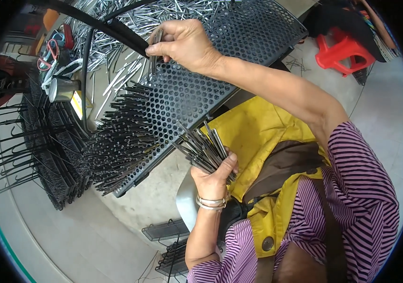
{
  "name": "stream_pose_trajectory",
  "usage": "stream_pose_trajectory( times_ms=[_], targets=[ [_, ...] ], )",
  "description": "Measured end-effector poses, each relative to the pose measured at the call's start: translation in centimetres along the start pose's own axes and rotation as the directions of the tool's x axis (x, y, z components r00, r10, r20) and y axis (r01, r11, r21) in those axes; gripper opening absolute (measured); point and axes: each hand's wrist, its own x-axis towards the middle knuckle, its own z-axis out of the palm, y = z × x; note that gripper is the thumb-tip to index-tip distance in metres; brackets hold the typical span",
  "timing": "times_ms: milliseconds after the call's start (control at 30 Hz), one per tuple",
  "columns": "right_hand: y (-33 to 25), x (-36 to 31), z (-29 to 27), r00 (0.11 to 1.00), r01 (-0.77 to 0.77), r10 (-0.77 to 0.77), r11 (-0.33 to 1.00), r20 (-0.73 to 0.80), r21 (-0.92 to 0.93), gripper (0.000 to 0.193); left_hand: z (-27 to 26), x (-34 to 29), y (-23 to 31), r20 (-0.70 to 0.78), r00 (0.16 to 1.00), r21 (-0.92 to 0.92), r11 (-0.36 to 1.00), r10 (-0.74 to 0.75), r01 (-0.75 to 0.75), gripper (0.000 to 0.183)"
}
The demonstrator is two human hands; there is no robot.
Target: Sorting and inserting small metal rods into the holes of a perforated metal tray.
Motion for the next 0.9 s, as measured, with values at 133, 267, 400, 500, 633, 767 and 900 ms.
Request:
stream_pose_trajectory(
  times_ms=[133,267,400,500,633,767,900],
  targets=[
    [-0.4,-0.1,-0.2,0.999,-0.029,0.029,1.000,0.027,0.006,0.005,-0.1,0.0,0.0,0.009,1.000,0.010,1.000,0.005,-0.005,0.012],
    [-0.5,0.2,-0.4,0.982,0.117,-0.103,0.989,0.156,-0.087,0.007,-0.2,0.0,-0.1,0.003,1.000,-0.016,1.000,-0.002,0.002,0.013],
    [-0.4,0.5,-0.2,0.978,0.098,-0.090,0.995,0.187,-0.030,0.008,-0.2,0.0,-0.2,0.020,1.000,-0.013,1.000,-0.005,0.006,0.012],
    [0.0,0.3,-0.1,0.994,-0.012,0.005,0.998,0.110,0.061,0.007,-0.3,0.0,-0.4,0.017,1.000,-0.024,1.000,0.006,-0.006,0.012],
    [-0.2,0.2,-0.2,0.996,-0.054,0.052,0.998,0.067,0.029,0.006,-0.4,-0.1,-0.2,0.017,1.000,-0.016,1.000,0.008,-0.008,0.012],
    [-0.2,0.4,-0.8,0.973,-0.009,0.025,0.998,0.228,-0.068,0.006,-0.3,0.0,-0.1,0.018,1.000,-0.021,1.000,-0.007,0.008,0.011],
    [0.7,-0.3,0.1,0.935,0.293,-0.219,0.920,0.281,-0.261,0.009,-0.3,0.2,-0.4,0.040,0.999,-0.044,0.999,0.003,-0.001,0.012]
  ],
)
